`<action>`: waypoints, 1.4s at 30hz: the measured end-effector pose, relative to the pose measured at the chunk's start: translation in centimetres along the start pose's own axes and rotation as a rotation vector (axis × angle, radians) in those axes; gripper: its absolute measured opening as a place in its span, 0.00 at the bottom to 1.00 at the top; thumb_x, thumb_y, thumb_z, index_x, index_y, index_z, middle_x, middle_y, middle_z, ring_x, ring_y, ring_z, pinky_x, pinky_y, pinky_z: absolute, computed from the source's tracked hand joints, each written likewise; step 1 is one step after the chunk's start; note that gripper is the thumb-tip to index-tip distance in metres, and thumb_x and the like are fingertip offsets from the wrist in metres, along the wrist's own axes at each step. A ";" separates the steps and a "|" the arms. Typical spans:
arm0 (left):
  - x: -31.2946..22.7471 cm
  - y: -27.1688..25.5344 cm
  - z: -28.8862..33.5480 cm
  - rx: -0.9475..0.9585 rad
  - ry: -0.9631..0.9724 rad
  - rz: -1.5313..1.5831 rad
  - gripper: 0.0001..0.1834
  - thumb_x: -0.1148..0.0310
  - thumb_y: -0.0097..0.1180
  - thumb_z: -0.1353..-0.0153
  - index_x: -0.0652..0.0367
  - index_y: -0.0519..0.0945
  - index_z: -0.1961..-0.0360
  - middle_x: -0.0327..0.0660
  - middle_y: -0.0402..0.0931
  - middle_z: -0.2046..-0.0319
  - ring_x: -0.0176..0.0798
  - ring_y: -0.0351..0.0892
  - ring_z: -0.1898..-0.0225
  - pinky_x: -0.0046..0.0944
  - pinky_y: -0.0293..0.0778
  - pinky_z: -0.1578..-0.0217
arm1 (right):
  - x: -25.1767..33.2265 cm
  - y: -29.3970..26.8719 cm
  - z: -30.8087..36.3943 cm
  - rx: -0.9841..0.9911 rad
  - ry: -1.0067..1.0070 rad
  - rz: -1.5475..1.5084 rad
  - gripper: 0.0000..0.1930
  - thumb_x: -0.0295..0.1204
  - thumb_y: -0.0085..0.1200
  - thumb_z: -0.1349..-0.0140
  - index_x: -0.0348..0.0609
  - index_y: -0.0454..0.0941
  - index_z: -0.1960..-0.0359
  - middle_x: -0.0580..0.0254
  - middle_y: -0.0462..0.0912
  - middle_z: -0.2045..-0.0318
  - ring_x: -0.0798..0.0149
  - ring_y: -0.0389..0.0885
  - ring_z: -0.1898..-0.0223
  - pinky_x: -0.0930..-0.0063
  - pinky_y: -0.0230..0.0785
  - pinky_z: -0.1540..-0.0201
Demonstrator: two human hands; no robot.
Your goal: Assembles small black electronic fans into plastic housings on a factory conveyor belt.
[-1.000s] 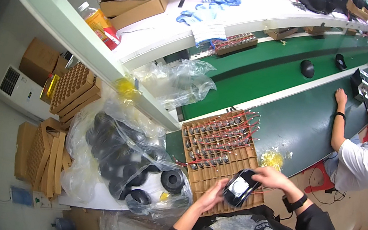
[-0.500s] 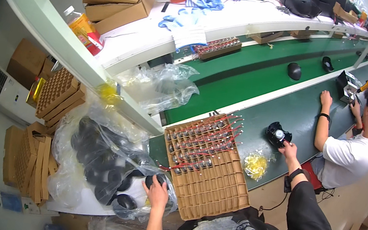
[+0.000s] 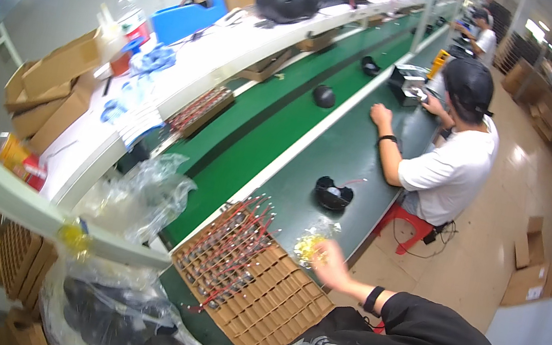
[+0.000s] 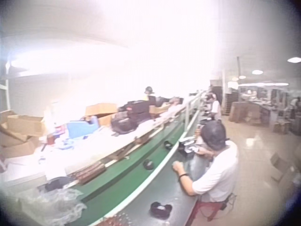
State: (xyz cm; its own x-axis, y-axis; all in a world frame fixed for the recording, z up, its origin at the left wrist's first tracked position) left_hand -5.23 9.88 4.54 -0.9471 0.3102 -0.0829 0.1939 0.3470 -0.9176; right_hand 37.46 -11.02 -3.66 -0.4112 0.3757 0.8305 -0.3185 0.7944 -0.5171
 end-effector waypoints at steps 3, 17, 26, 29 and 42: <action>-0.6 -0.5 1.0 -0.232 0.135 -0.010 0.39 0.43 0.68 0.59 0.53 0.72 0.48 0.41 0.75 0.67 0.47 0.68 0.68 0.44 0.65 0.63 | 8.1 4.2 4.2 0.600 -0.499 -0.188 0.10 0.27 0.51 0.44 0.40 0.72 0.60 0.52 0.74 0.61 0.50 0.74 0.58 0.60 0.68 0.55; 1.7 1.9 4.3 -0.201 0.042 0.327 0.35 0.55 0.70 0.56 0.58 0.71 0.48 0.42 0.73 0.69 0.48 0.61 0.59 0.44 0.61 0.59 | 19.5 22.6 16.7 1.069 -0.801 -0.418 0.44 0.41 0.68 0.64 0.40 0.62 0.43 0.49 0.70 0.48 0.44 0.66 0.45 0.56 0.60 0.44; 2.3 0.6 2.0 -0.141 0.073 0.433 0.42 0.65 0.73 0.59 0.60 0.64 0.43 0.39 0.69 0.72 0.42 0.61 0.63 0.38 0.60 0.58 | 20.8 24.9 17.0 0.954 -1.004 0.081 0.11 0.31 0.51 0.50 0.49 0.77 0.64 0.66 0.78 0.73 0.63 0.76 0.63 0.69 0.64 0.60; 6.4 -0.1 -0.5 -0.285 -0.353 0.718 0.39 0.75 0.64 0.50 0.61 0.57 0.39 0.36 0.62 0.71 0.35 0.63 0.67 0.34 0.63 0.60 | 18.3 25.2 17.1 0.962 -1.166 0.296 0.09 0.31 0.48 0.49 0.48 0.76 0.67 0.66 0.79 0.73 0.65 0.77 0.63 0.71 0.65 0.58; 0.9 -4.1 -3.5 0.170 -0.449 1.650 0.22 0.59 0.43 0.33 0.62 0.63 0.43 0.46 0.66 0.48 0.39 0.70 0.48 0.39 0.68 0.49 | 26.9 11.2 8.8 1.024 -0.291 -0.605 0.22 0.38 0.59 0.44 0.42 0.72 0.51 0.55 0.72 0.56 0.54 0.70 0.51 0.63 0.63 0.47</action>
State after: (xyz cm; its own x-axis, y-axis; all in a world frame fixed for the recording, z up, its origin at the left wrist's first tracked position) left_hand -6.03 11.83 9.56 0.2134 -0.0484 -0.9758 0.9627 -0.1599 0.2184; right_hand 15.33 3.80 11.01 -0.0976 -0.1485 0.9841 -0.9952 0.0120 -0.0969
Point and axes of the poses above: each hand's wrist, its own z-axis away from the middle knuckle, its own y-axis out of the palm, x = y × z, the point moved 5 cm from there along -z, towards the middle knuckle
